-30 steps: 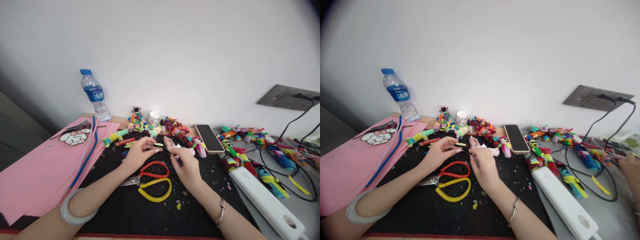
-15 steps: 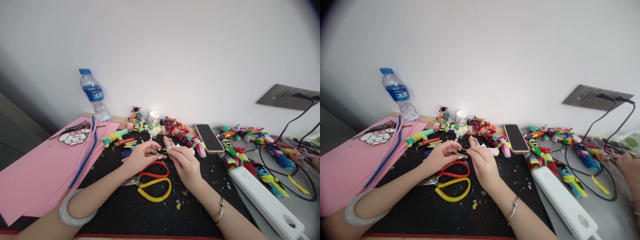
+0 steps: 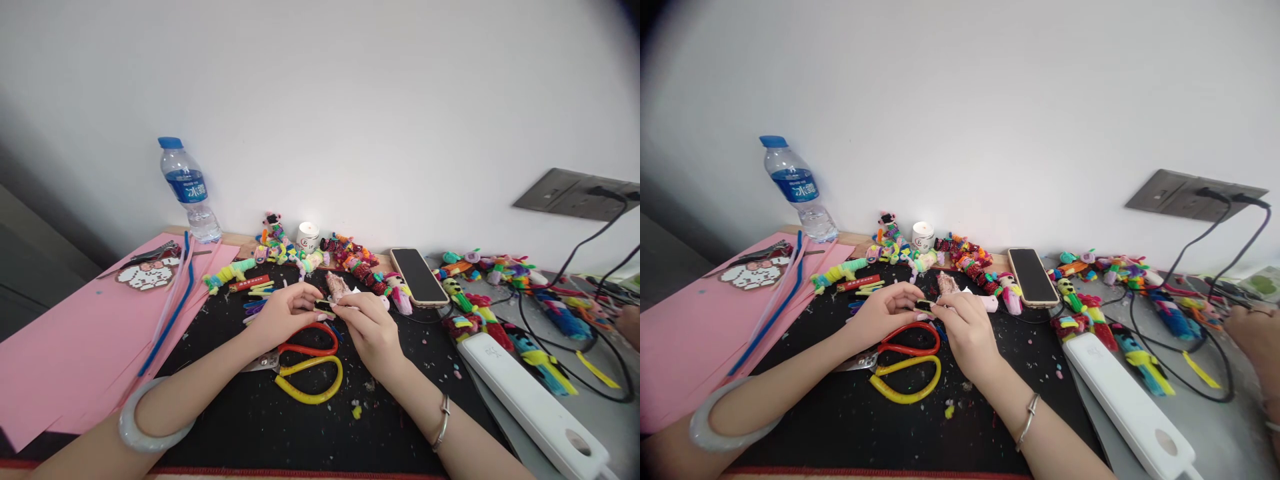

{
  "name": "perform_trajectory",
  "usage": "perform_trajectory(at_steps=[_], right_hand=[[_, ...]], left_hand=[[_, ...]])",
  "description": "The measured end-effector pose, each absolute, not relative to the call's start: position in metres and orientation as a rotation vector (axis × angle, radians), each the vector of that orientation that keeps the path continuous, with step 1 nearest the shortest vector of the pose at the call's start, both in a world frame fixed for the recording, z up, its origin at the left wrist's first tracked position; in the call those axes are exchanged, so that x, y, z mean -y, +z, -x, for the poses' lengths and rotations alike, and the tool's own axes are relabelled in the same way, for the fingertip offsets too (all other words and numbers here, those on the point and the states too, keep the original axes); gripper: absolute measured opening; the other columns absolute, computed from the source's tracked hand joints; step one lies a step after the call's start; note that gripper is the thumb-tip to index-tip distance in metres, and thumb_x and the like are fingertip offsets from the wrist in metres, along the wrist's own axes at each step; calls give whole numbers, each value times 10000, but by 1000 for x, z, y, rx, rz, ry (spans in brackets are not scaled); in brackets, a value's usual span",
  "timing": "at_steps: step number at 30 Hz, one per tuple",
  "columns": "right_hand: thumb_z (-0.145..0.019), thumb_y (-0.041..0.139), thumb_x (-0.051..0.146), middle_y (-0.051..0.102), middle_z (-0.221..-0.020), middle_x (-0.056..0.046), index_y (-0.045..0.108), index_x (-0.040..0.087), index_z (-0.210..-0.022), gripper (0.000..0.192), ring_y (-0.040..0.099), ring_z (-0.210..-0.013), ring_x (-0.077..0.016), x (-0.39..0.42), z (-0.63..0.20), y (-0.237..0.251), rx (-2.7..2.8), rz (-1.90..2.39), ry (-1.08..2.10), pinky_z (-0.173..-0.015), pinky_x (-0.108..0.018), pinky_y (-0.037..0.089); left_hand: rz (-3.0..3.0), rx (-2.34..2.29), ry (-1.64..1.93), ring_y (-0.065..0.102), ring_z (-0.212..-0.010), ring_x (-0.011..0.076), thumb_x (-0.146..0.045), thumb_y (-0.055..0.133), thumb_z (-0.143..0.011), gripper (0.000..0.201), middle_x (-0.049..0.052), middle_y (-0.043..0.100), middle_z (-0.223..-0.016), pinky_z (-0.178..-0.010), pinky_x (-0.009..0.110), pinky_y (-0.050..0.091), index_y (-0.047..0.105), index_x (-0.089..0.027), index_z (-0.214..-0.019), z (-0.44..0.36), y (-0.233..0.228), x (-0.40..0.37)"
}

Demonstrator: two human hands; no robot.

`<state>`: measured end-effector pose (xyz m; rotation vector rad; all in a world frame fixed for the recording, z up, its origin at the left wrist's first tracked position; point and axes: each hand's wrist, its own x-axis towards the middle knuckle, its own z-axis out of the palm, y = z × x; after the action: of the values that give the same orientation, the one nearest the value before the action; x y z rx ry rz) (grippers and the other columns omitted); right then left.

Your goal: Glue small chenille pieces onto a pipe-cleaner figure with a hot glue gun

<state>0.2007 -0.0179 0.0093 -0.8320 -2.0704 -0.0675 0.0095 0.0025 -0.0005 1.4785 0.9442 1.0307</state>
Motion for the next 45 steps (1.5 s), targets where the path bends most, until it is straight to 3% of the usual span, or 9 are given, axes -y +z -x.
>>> perform_trajectory(at_steps=[10, 16, 22, 28, 33, 45], right_hand=[[-868, 463, 37, 662, -982, -76, 650, 210, -1030, 301, 583, -914, -190, 18, -200, 10, 2105, 845, -4, -775, -365, 492], [-843, 465, 33, 616, -1177, -100, 540, 209, -1241, 441, 558, -1071, -210, 21, -200, 10, 2095, 881, 61, -910, -409, 469], [-838, 479, 46, 607, -1235, -107, 507, 192, -1286, 473, 523, -1155, -223, 20, -201, 5, 2100, 911, -2, -953, -434, 458], [-860, 445, 75, 482, -1382, -133, 409, 162, -1376, 524, 406, -1302, -244, 21, -197, 6, 2204, 944, 73, -1031, -475, 408], [-862, 433, 74, 441, -1414, -138, 382, 160, -1394, 541, 341, -1348, -245, 22, -196, 6, 2224, 927, 96, -1057, -491, 383], [-869, 446, 101, 434, -1420, -130, 371, 186, -1400, 543, 354, -1342, -248, 22, -197, 6, 2243, 947, 132, -1064, -490, 367]], left_hand=[[-1460, -947, 1026, 634, -779, 152, -249, 734, -671, 297, 31, 640, -882, -749, 299, 530, 567, -174, -904, -10, 1, -3], [-1408, -927, 1043, 653, -808, 166, -227, 720, -689, 266, 29, 649, -864, -780, 322, 529, 550, -175, -886, -9, 2, -4], [-1365, -924, 1092, 670, -819, 173, -224, 725, -684, 264, 13, 642, -830, -788, 325, 530, 540, -171, -864, -8, -1, -6], [-1311, -951, 1127, 667, -792, 170, -228, 746, -647, 284, -7, 640, -771, -759, 322, 533, 528, -167, -817, -10, 4, -4], [-1296, -951, 1132, 662, -779, 158, -215, 742, -645, 282, -14, 633, -764, -752, 315, 531, 519, -168, -810, -10, 6, -4], [-1329, -960, 1127, 659, -742, 143, -198, 753, -646, 279, -11, 636, -753, -707, 278, 528, 521, -159, -796, -10, 6, -3]])
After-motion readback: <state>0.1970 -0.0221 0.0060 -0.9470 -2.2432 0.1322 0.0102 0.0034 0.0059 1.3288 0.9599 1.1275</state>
